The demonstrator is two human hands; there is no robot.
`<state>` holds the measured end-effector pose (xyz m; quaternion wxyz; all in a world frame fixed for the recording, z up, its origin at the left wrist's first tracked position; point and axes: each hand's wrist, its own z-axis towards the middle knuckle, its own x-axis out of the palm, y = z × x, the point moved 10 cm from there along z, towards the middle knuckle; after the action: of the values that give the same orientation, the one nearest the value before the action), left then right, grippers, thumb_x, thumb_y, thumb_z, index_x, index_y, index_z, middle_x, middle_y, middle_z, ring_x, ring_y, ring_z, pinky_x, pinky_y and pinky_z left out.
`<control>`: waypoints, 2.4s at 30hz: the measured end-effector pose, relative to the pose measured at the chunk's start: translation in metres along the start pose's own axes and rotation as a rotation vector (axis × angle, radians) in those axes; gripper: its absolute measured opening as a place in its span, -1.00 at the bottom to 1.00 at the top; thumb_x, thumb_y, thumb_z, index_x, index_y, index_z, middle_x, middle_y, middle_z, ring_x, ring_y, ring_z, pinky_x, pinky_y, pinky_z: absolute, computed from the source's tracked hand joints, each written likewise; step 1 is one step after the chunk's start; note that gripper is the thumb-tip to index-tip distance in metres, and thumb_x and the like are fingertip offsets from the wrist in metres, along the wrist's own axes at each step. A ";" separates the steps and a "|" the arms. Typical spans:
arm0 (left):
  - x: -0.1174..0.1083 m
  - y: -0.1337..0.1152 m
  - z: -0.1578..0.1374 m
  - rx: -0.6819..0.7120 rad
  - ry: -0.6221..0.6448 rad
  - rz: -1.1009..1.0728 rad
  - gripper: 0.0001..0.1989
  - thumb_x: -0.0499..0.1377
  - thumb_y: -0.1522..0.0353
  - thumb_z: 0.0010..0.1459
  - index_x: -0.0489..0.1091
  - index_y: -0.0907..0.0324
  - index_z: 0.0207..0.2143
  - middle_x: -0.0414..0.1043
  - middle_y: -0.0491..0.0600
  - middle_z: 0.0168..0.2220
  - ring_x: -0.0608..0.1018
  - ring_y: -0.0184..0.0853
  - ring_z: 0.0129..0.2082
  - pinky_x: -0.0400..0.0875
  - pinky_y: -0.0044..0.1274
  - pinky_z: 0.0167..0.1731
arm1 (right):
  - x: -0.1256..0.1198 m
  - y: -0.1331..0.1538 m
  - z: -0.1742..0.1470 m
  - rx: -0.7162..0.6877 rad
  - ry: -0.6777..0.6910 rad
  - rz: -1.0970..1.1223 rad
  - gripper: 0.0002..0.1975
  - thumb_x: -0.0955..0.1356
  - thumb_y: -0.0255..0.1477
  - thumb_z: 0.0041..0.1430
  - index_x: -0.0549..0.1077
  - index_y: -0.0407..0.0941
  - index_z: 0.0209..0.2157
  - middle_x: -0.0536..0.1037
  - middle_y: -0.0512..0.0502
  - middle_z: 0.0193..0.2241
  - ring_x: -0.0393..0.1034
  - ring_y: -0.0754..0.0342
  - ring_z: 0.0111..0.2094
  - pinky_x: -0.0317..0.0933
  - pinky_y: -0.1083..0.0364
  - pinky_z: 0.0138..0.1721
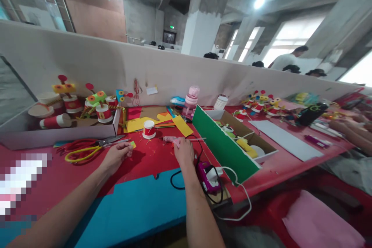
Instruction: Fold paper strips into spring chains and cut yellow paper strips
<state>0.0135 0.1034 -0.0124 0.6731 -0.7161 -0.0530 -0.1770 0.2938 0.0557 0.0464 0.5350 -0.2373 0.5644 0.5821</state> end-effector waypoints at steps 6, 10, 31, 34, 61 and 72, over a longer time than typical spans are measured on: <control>-0.006 0.003 0.002 -0.001 -0.025 -0.023 -0.73 0.39 0.32 -0.23 0.41 0.27 -0.50 0.36 -0.14 -0.62 0.34 -0.52 -0.62 0.22 -0.65 -0.55 | 0.031 -0.018 0.000 0.153 0.296 -0.188 -0.65 0.30 -0.37 0.08 0.34 -0.17 -0.07 0.52 -0.33 -0.15 0.44 -0.19 -0.11 0.24 0.01 -0.24; -0.007 0.005 0.003 -0.001 -0.022 -0.027 -0.74 0.38 0.32 -0.23 0.41 0.27 -0.50 0.35 -0.14 -0.63 0.33 -0.53 -0.63 0.21 -0.65 -0.56 | 0.020 -0.012 -0.001 0.135 0.217 -0.106 -0.70 0.24 -0.36 0.15 0.33 -0.19 -0.11 0.53 -0.35 -0.16 0.47 -0.14 -0.16 0.24 0.05 -0.27; -0.026 0.000 0.006 0.057 -0.172 -0.129 -0.67 0.40 0.24 -0.26 0.37 0.26 -0.53 0.27 -0.19 -0.69 0.28 -0.57 -0.70 0.10 -0.69 -0.65 | 0.046 0.128 -0.032 -0.174 0.413 1.459 -0.65 0.34 -0.20 0.14 0.25 -0.06 -0.12 0.39 0.13 -0.62 0.20 0.19 -0.64 0.10 0.22 -0.60; -0.034 -0.001 0.006 0.050 -0.207 -0.131 -0.65 0.40 0.23 -0.26 0.36 0.25 -0.53 0.29 -0.18 -0.67 0.31 -0.56 -0.69 0.12 -0.68 -0.66 | 0.051 0.119 -0.034 -0.197 0.363 1.320 -0.63 0.28 -0.15 0.21 0.25 -0.10 -0.08 0.33 0.16 -0.69 0.11 0.20 -0.69 -0.02 0.24 -0.66; -0.038 -0.001 0.007 0.004 -0.226 -0.123 -0.65 0.42 0.27 -0.33 0.35 0.26 -0.57 0.34 -0.13 -0.70 0.33 -0.52 -0.72 0.14 -0.65 -0.68 | 0.026 0.115 -0.042 -0.404 0.195 0.692 -0.61 0.26 -0.25 0.16 0.40 -0.10 -0.01 0.57 -0.14 -0.41 0.47 -0.07 -0.36 0.29 0.10 -0.39; -0.039 0.001 0.008 0.000 -0.219 -0.133 -0.64 0.43 0.27 -0.33 0.36 0.26 -0.55 0.35 -0.12 -0.69 0.34 -0.52 -0.70 0.16 -0.66 -0.68 | 0.031 0.121 -0.044 -0.489 0.220 0.623 -0.54 0.20 -0.29 0.27 0.22 -0.09 0.17 0.50 -0.21 -0.03 0.42 -0.09 -0.04 0.27 0.06 -0.10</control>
<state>-0.0209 0.1176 -0.0260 0.6500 -0.7262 -0.1732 -0.1421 0.1617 0.0517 0.0569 0.1974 -0.2361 0.5082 0.8044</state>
